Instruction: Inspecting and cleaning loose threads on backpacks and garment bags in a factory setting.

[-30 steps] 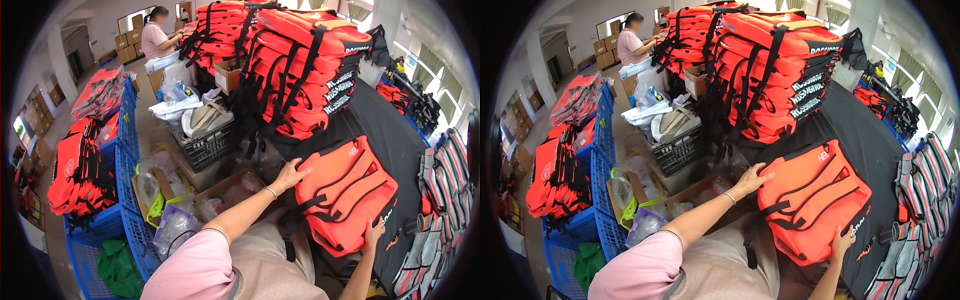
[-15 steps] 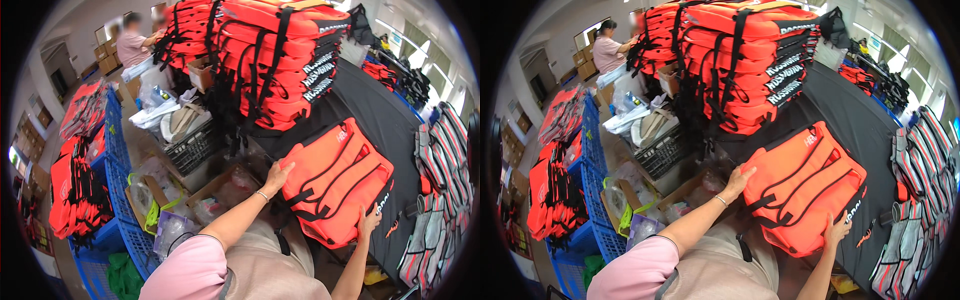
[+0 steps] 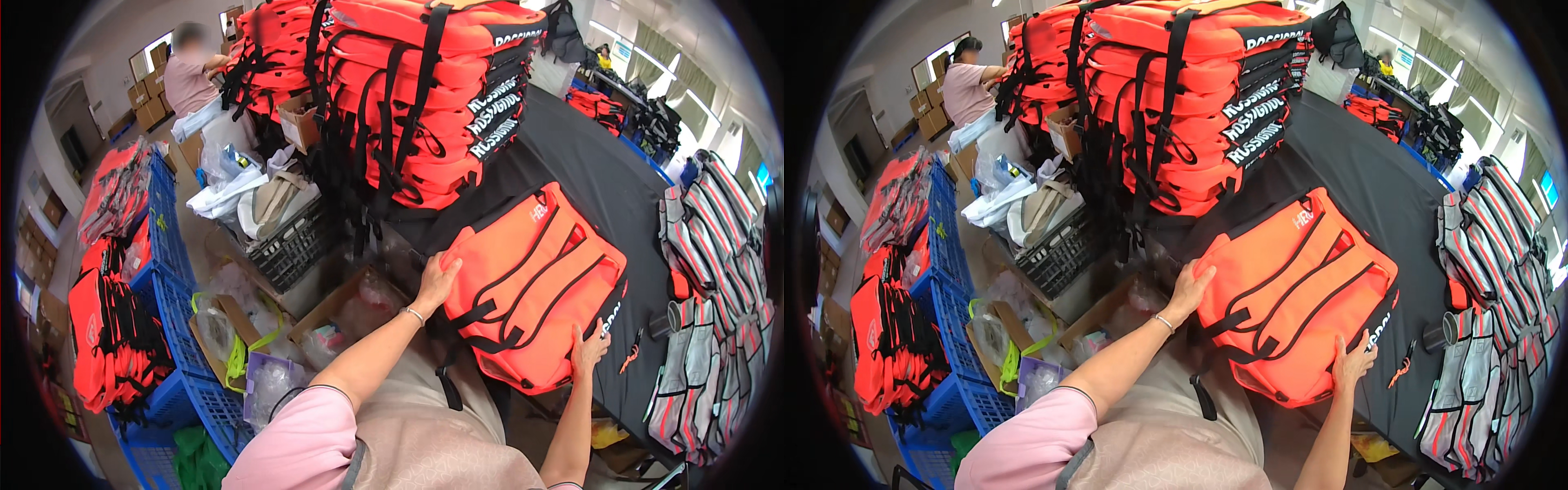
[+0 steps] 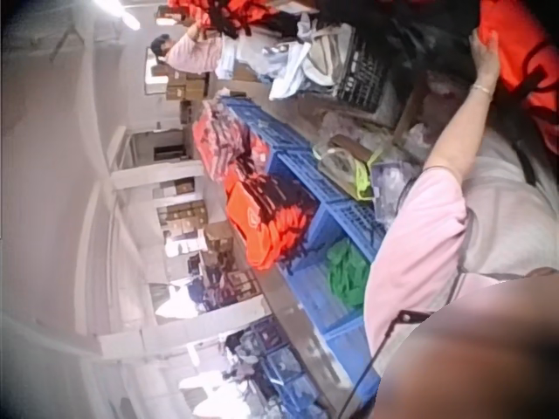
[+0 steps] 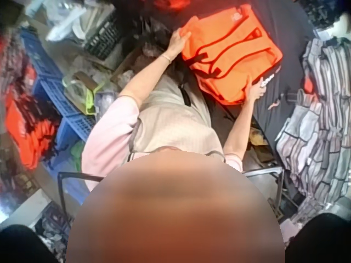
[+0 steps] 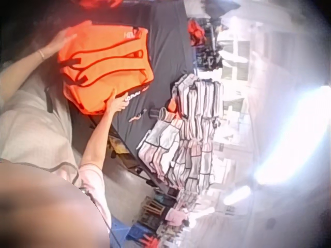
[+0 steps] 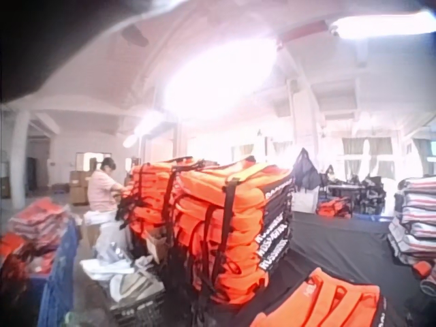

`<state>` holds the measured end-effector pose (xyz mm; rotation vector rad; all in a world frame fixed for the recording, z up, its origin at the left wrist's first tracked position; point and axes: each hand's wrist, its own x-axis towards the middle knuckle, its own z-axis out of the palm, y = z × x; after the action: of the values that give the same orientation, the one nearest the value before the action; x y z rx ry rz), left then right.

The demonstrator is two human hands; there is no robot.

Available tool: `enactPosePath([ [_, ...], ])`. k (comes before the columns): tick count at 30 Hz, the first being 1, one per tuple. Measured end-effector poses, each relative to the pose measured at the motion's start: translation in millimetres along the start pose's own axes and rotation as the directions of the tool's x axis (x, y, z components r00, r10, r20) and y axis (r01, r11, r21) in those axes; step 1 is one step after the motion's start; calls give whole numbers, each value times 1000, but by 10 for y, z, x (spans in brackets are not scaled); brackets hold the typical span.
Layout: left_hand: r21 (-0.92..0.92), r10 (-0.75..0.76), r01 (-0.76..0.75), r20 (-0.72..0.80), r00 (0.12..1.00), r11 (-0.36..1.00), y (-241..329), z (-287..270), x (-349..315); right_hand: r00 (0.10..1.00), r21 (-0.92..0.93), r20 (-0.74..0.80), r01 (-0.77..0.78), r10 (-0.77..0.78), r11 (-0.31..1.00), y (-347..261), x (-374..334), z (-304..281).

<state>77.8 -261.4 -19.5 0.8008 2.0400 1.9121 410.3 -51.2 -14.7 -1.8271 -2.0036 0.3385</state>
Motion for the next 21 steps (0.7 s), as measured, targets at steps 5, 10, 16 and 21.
enactPosePath([
  [5,38,20,-19,-40,999,999,-20,-15,12,1000,60,-15,22,-22,998,-142,-57,-64],
  [10,145,-8,1,49,999,989,63,-20,181,993,276,-72,112,-96,955,230,391,-59],
  [16,221,64,-81,86,994,972,426,35,537,991,382,-129,23,29,924,370,1098,-40],
  [21,191,-15,-8,121,992,982,262,107,730,974,259,-224,57,3,964,384,1006,125],
])
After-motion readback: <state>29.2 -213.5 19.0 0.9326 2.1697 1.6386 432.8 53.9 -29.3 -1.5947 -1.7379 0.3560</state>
